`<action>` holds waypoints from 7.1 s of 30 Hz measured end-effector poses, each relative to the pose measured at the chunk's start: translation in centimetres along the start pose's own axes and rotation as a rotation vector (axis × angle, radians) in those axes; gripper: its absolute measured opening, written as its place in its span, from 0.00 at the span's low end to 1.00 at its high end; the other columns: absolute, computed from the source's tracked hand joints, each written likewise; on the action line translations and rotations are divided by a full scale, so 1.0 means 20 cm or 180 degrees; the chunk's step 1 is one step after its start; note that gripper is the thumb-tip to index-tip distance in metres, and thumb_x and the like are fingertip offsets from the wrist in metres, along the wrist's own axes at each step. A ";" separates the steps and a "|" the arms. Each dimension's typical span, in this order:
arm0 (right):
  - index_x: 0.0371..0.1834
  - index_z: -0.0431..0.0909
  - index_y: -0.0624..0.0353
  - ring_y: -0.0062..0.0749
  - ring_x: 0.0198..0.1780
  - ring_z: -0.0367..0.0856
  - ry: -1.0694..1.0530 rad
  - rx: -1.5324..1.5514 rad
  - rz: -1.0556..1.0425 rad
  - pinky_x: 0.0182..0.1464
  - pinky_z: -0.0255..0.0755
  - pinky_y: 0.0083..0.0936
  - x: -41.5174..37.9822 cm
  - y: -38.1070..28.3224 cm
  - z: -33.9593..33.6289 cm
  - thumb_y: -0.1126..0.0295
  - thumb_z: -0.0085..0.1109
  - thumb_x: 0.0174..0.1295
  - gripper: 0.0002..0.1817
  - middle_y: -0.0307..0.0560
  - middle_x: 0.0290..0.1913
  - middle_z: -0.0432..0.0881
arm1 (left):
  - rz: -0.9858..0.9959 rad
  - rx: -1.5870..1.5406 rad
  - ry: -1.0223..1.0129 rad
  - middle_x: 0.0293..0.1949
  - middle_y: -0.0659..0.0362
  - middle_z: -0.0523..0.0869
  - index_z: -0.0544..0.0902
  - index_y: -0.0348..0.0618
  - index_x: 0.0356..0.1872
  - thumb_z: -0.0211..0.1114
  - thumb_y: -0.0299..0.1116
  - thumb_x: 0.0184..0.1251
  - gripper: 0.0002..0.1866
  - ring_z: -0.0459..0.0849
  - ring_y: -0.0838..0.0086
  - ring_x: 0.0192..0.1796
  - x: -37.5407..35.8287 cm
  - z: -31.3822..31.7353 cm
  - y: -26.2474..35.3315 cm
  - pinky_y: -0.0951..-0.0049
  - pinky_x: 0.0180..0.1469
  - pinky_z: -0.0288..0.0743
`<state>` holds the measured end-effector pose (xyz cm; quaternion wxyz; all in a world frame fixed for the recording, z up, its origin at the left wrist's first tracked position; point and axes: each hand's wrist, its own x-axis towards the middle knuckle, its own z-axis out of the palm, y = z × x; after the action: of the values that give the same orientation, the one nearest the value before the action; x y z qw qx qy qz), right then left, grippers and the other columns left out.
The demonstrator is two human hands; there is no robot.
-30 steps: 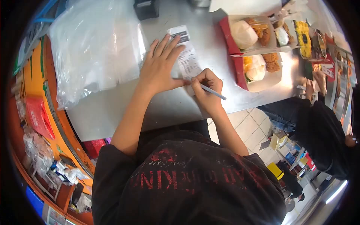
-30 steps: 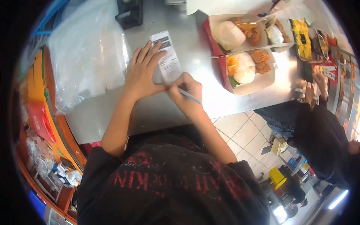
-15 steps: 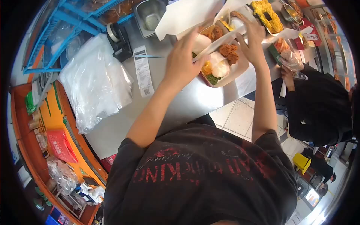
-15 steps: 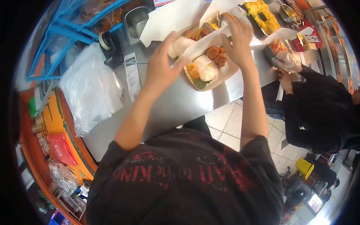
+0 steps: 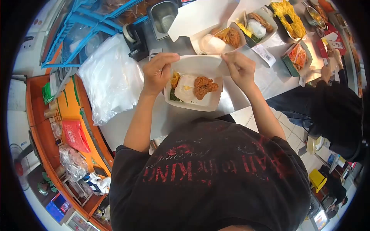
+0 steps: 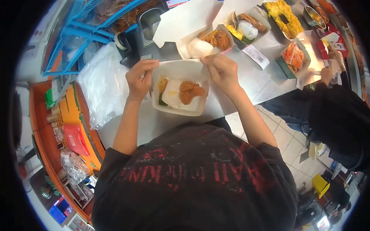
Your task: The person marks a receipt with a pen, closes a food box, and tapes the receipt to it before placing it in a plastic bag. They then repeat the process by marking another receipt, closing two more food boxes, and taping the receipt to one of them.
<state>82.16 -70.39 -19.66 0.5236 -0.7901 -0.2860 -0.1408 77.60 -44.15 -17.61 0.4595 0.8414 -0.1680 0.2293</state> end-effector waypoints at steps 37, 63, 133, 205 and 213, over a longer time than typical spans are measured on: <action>0.52 0.69 0.73 0.49 0.49 0.77 -0.0110 -0.1307 0.2854 0.50 0.73 0.37 -0.43 -0.36 0.37 0.44 0.72 0.40 0.45 0.64 0.48 0.74 | -0.2480 0.0242 -0.1326 0.35 0.41 0.84 0.80 0.27 0.36 0.69 0.53 0.50 0.31 0.85 0.57 0.38 -0.49 -0.10 -0.08 0.64 0.42 0.77; 0.43 0.78 0.74 0.36 0.35 0.81 -0.0976 -0.0259 0.3524 0.40 0.74 0.28 -0.38 -0.33 0.12 0.55 0.74 0.43 0.32 0.55 0.35 0.82 | -0.2741 -0.0995 -0.0473 0.43 0.48 0.83 0.71 0.32 0.56 0.66 0.39 0.58 0.29 0.83 0.68 0.43 -0.67 0.03 0.14 0.70 0.43 0.75; 0.55 0.74 0.63 0.46 0.62 0.70 -0.1298 -0.1240 -0.0560 0.62 0.67 0.39 -0.54 -0.24 0.18 0.75 0.63 0.49 0.25 0.54 0.58 0.74 | 0.0131 0.0152 -0.1415 0.59 0.50 0.72 0.72 0.40 0.58 0.67 0.29 0.46 0.32 0.69 0.58 0.63 -0.52 0.09 0.13 0.60 0.64 0.62; 0.65 0.55 0.59 0.41 0.55 0.72 0.0536 -0.0407 0.2268 0.53 0.72 0.35 -0.61 -0.44 0.29 0.75 0.60 0.54 0.35 0.57 0.57 0.69 | 0.0194 0.0409 -0.1495 0.49 0.51 0.72 0.73 0.39 0.51 0.74 0.38 0.39 0.33 0.67 0.58 0.59 -0.48 0.07 0.19 0.54 0.63 0.58; 0.65 0.60 0.58 0.46 0.59 0.70 0.0297 -0.1106 0.1085 0.59 0.67 0.35 -0.61 -0.47 0.30 0.79 0.59 0.52 0.34 0.55 0.59 0.71 | 0.0595 0.0780 -0.1710 0.65 0.49 0.65 0.70 0.45 0.61 0.71 0.40 0.45 0.37 0.57 0.52 0.70 -0.48 0.08 0.10 0.49 0.70 0.49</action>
<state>66.33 -65.94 -21.60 0.4087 -0.8977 -0.0956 -0.1339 68.86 -45.77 -22.20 0.2707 0.9020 -0.3313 0.0584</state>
